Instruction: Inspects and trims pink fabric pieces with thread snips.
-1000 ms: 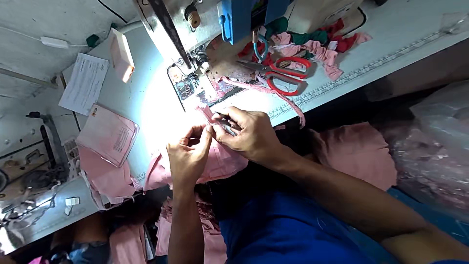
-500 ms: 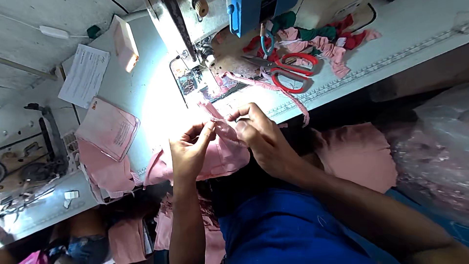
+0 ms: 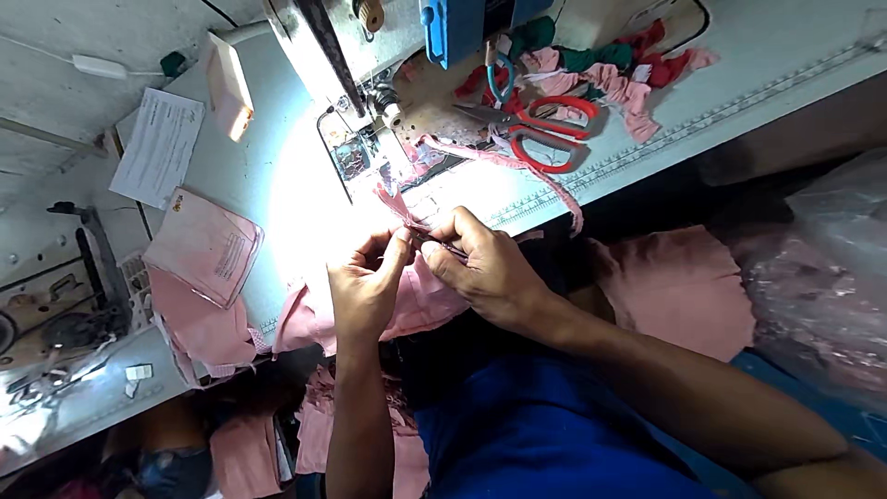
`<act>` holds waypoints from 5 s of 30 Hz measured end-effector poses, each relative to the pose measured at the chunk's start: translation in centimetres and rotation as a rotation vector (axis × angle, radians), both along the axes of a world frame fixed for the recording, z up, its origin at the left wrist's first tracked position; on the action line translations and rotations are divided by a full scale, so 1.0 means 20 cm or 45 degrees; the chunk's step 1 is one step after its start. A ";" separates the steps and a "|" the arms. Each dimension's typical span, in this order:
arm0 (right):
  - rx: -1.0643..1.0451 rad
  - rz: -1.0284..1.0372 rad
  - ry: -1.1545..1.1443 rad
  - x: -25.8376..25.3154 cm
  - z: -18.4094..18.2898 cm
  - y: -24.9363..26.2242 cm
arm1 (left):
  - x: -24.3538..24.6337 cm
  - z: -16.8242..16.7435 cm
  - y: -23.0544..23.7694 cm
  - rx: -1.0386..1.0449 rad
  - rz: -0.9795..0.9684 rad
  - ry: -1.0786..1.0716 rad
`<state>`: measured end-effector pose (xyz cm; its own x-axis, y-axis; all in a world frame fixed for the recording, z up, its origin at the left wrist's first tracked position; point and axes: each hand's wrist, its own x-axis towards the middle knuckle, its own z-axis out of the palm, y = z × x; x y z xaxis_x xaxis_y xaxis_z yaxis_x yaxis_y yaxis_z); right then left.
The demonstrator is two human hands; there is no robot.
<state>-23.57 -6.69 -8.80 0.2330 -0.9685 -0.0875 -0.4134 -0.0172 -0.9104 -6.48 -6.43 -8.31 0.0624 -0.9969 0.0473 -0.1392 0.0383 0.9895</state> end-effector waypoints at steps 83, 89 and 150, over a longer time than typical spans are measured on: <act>-0.747 0.061 0.302 0.02 -0.05 -0.11 | 0.02 0.04 0.03 -0.190 0.003 -0.921; 0.196 0.015 -0.593 0.01 -0.12 -0.21 | 0.02 -0.04 -0.02 -0.057 -0.051 -0.372; 0.096 -0.020 -0.270 -0.04 -0.02 -0.02 | -0.11 -0.10 0.04 0.027 0.100 0.293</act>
<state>-24.39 -7.07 -9.30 0.2388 -0.9647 -0.1107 -0.2123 0.0594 -0.9754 -8.60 -5.56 -10.38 0.1465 -0.9892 0.0022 0.0886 0.0153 0.9959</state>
